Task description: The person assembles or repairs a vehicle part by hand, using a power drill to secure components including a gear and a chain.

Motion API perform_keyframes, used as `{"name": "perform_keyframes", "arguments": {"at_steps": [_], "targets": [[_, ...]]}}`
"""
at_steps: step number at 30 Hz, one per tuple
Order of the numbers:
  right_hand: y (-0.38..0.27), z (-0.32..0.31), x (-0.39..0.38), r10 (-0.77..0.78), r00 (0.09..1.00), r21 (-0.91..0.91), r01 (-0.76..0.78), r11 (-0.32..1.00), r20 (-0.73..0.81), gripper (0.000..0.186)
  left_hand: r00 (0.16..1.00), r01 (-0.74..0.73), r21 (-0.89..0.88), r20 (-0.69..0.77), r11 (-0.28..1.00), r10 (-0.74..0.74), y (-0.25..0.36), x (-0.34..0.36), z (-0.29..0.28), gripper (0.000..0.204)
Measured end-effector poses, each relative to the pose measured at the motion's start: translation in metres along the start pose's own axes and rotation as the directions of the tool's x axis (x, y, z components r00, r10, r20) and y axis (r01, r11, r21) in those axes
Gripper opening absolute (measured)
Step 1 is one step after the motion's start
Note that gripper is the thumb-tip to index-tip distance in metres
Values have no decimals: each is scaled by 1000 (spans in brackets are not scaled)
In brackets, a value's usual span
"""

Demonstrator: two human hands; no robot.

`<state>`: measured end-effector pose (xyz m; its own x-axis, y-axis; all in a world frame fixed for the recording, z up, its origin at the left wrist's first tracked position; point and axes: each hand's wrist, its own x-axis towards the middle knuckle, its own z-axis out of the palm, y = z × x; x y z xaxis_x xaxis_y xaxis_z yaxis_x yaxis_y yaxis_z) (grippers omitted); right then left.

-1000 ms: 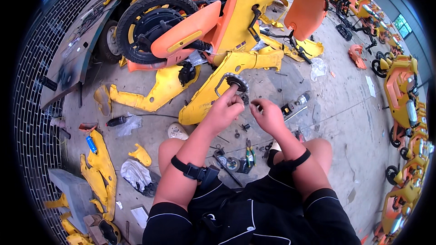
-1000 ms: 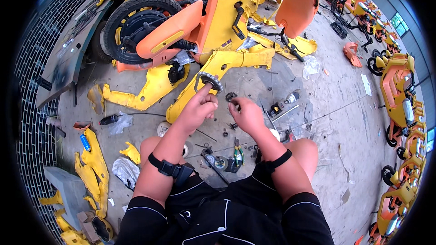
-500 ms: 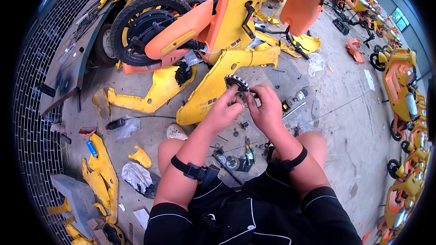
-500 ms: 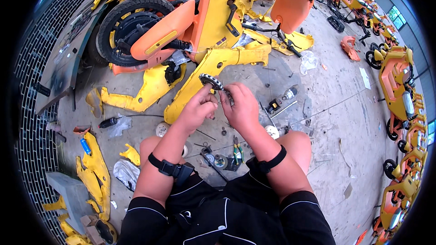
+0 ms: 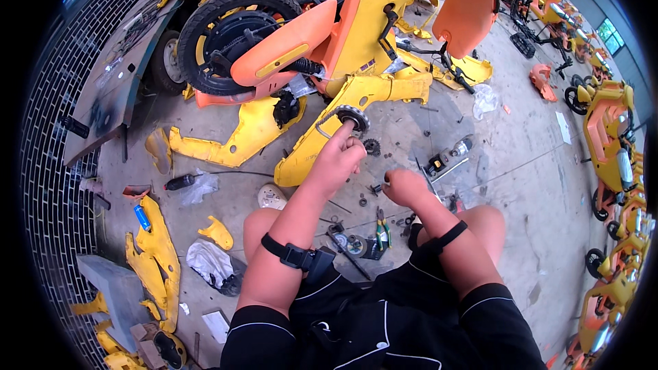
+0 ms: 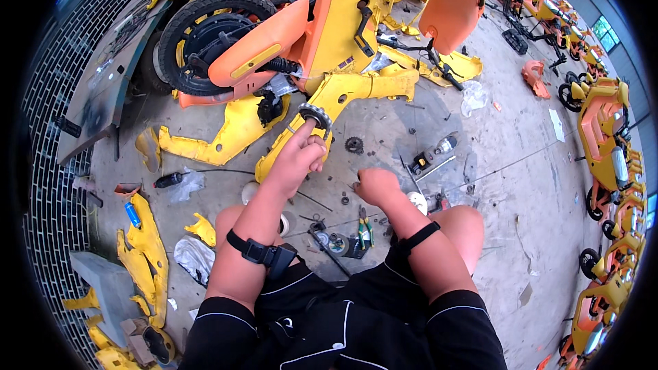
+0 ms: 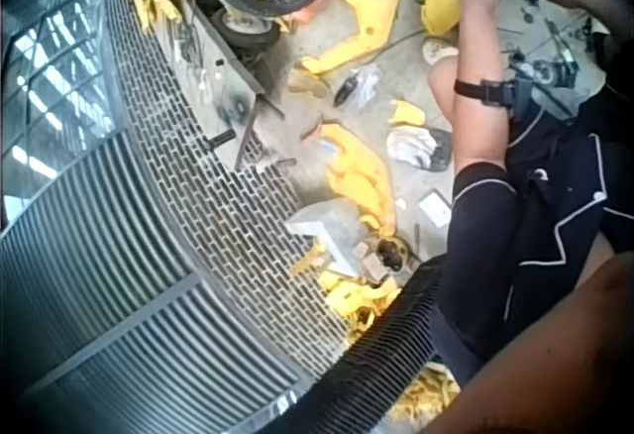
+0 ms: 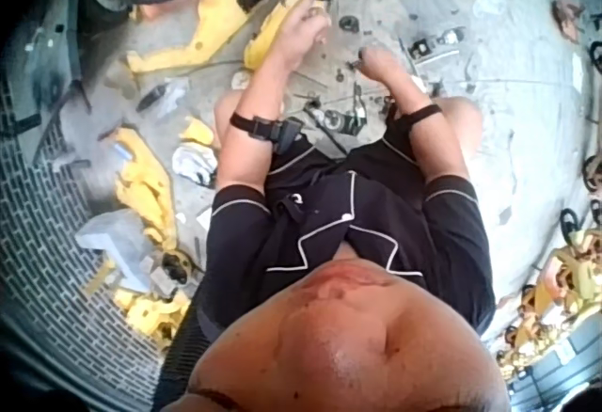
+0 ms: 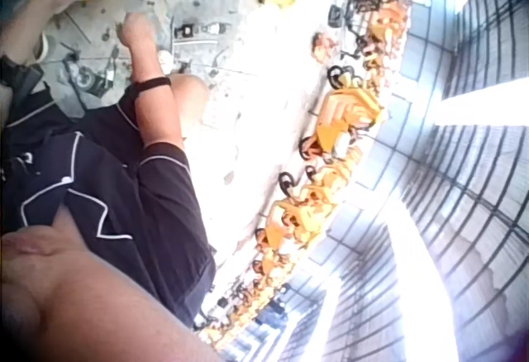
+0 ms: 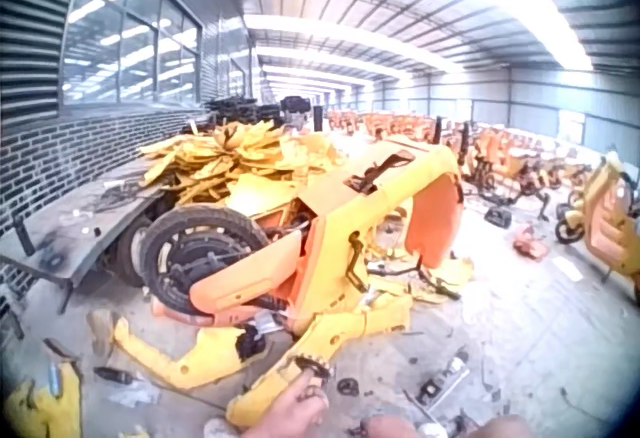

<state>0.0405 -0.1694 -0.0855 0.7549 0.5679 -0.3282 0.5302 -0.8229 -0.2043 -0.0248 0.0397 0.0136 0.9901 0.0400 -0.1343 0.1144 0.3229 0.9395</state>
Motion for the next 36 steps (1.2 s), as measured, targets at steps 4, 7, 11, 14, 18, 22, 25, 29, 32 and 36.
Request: {"name": "perform_keyframes", "arguments": {"at_steps": [4,7,11,14,18,22,25,29,32,36], "targets": [[-22,-36,-6,15,942,248,73,966,-336,24,1000,0,-5,13,1000,0,0,-1,-1,59],[-39,-56,-11,74,859,448,189,874,-506,21,1000,2,-1,21,1000,-2,1,-3,1,61],[-60,-78,-19,90,768,552,368,748,-634,23,1000,14,39,26,999,-15,-2,-3,2,65],[-66,-85,-20,103,725,515,374,771,-681,24,995,14,100,101,995,-24,-4,-3,1,66],[-69,-88,-19,77,667,434,389,813,-741,20,992,9,96,124,995,-21,-3,-5,2,68],[-59,-75,-13,9,643,333,384,861,-766,17,991,11,-2,130,1000,-11,1,-7,3,71],[-43,-47,-4,-72,879,172,172,970,-472,22,994,27,-31,103,999,-24,2,-7,0,72],[-22,-17,-2,20,999,-77,-18,997,26,33,995,28,-11,93,1000,-26,8,-9,0,74],[-21,-19,-4,60,995,-53,-56,997,80,33,996,5,-36,84,999,-2,8,-10,-3,74],[-29,-42,-7,55,980,138,-28,990,-190,33,996,-9,-52,86,999,13,9,-9,-3,75]]}}
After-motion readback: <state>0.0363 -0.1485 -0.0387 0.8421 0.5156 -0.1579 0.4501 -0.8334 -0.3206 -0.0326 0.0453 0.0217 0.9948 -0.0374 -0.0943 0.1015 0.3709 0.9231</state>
